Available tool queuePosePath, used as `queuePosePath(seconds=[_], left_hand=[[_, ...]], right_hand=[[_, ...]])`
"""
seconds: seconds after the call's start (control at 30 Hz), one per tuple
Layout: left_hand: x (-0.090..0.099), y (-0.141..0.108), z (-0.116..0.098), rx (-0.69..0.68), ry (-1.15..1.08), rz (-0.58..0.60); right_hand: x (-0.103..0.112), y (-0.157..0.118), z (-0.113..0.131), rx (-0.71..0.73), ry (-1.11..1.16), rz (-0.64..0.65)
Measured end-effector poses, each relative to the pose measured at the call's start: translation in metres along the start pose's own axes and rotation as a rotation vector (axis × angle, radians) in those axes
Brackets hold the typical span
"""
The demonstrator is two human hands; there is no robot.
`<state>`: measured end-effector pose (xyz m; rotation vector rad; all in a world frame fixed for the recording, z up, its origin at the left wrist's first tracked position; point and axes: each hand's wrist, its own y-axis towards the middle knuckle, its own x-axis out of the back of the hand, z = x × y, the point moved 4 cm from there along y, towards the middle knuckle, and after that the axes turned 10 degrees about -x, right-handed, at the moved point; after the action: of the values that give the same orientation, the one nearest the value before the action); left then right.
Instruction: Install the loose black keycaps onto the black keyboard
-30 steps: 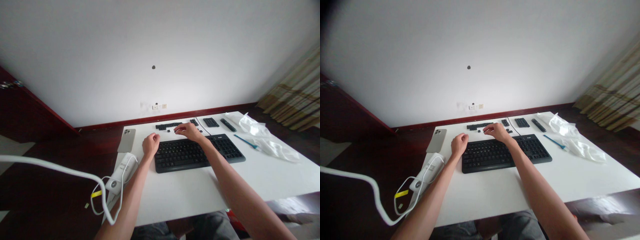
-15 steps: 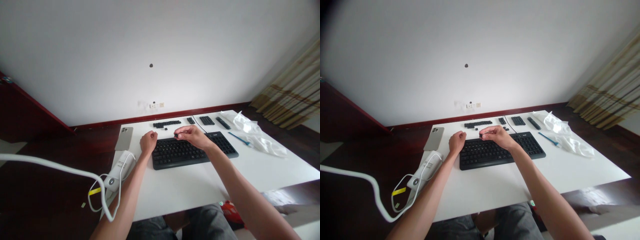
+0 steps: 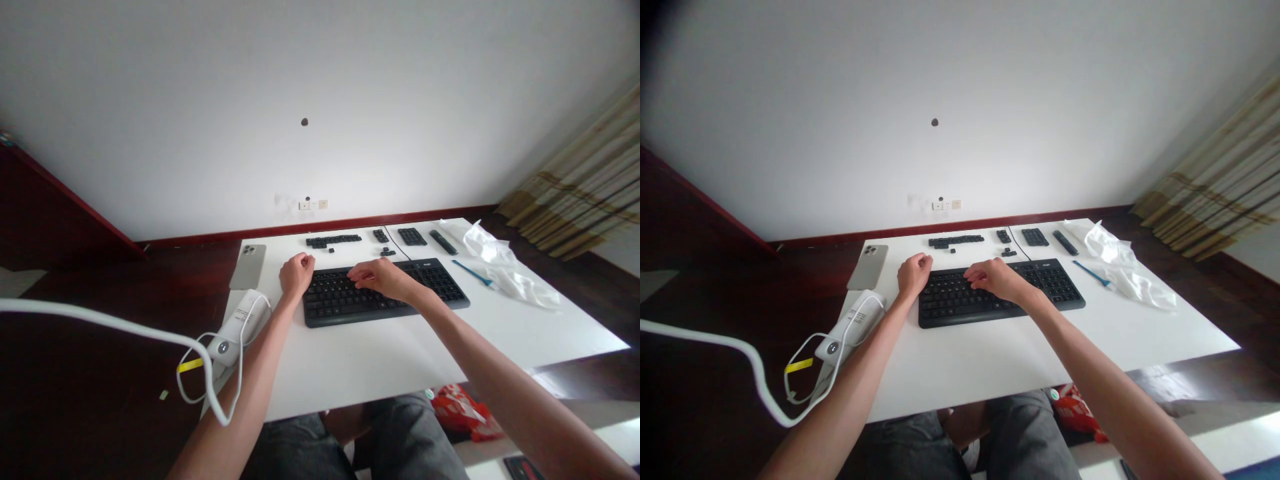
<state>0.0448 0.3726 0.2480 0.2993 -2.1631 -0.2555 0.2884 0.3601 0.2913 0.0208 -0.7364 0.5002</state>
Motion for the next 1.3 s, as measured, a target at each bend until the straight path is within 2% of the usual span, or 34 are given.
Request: queuePosePath(seconds=[0.37,0.5,0.63,0.8,0.87,1.07,1.3], left_hand=[[0.000,0.000,-0.001,0.013,0.026,0.018],[0.000,0.000,-0.002,0.016,0.032,0.039],[0.001,0.000,-0.002,0.005,0.025,0.028],[0.001,0.000,-0.002,0.004,0.022,0.035],[0.001,0.000,-0.002,0.010,0.023,0.040],[-0.001,0.001,0.000,0.002,0.030,0.034],[-0.002,0.000,0.000,-0.010,0.041,0.034]], right_hand=[[-0.007,0.005,0.020,0.056,-0.451,0.000],[-0.013,0.006,0.033,0.007,-0.548,0.012],[-0.012,0.015,0.039,-0.026,-0.527,0.052],[-0.004,0.039,0.026,-0.034,-0.383,0.220],[-0.002,0.045,0.023,-0.058,-0.372,0.250],[-0.006,0.044,0.039,-0.067,-0.657,0.133],[-0.012,0.042,0.046,-0.158,-0.777,0.154]])
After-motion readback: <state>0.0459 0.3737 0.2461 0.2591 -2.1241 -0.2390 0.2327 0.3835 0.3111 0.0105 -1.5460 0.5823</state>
